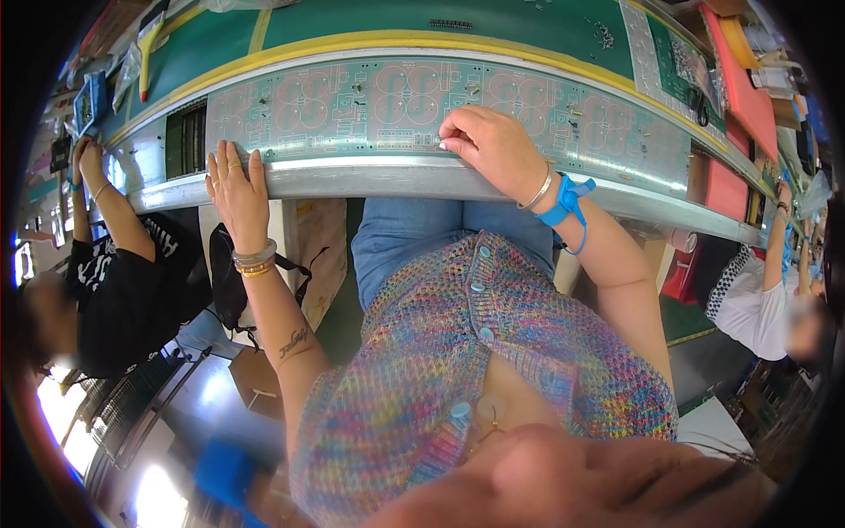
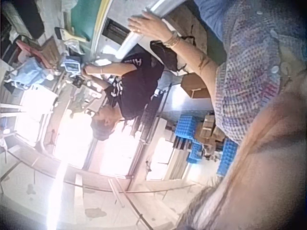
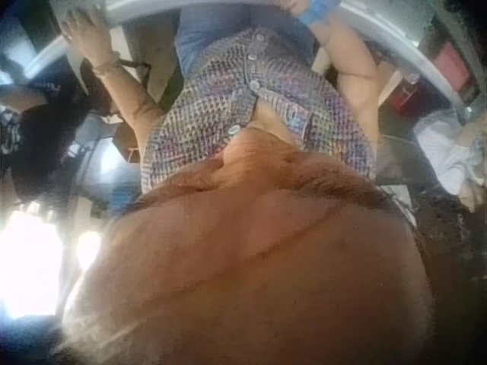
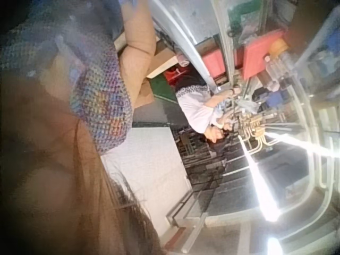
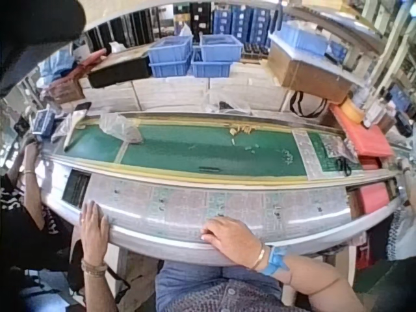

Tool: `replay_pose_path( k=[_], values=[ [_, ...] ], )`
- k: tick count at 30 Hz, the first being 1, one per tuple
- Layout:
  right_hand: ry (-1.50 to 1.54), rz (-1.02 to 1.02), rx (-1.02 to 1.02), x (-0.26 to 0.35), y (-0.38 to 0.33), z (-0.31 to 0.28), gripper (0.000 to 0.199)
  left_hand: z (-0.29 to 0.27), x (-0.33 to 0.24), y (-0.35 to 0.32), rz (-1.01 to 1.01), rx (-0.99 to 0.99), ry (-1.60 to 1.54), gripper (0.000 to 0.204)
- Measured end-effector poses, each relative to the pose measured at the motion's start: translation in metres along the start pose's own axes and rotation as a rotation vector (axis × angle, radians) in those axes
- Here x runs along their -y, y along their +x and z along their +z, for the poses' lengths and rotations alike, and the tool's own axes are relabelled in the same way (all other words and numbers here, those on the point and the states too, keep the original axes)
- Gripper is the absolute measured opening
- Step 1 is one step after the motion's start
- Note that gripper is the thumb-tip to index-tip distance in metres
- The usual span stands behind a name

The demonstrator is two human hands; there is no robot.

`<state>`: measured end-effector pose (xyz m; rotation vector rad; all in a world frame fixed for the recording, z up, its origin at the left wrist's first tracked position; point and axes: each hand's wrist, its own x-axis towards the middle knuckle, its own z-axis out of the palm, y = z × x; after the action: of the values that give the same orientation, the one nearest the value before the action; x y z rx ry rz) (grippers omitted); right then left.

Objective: Assembling tiny electronic components onto a printed circuit board.

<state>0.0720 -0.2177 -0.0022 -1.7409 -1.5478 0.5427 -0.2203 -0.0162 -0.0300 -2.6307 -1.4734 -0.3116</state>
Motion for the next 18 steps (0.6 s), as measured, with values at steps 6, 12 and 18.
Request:
replay_pose_path(
  k=[6, 12, 18],
  values=[
    [-0.019, -0.107, -0.004, -0.005, 0.001, 0.007, 0.006, 0.0, -0.001, 0.001, 0.004, -0.003, -0.005, 0.053],
    [-0.038, -0.149, 0.019, -0.005, 0.0, 0.005, 0.008, -0.002, -0.004, 0.001, 0.004, 0.013, -0.001, 0.053],
    [0.035, 0.073, -0.108, -0.022, 0.022, -0.045, 0.012, -0.007, -0.02, -0.004, 0.059, 0.012, -0.038, 0.052]
  ],
)
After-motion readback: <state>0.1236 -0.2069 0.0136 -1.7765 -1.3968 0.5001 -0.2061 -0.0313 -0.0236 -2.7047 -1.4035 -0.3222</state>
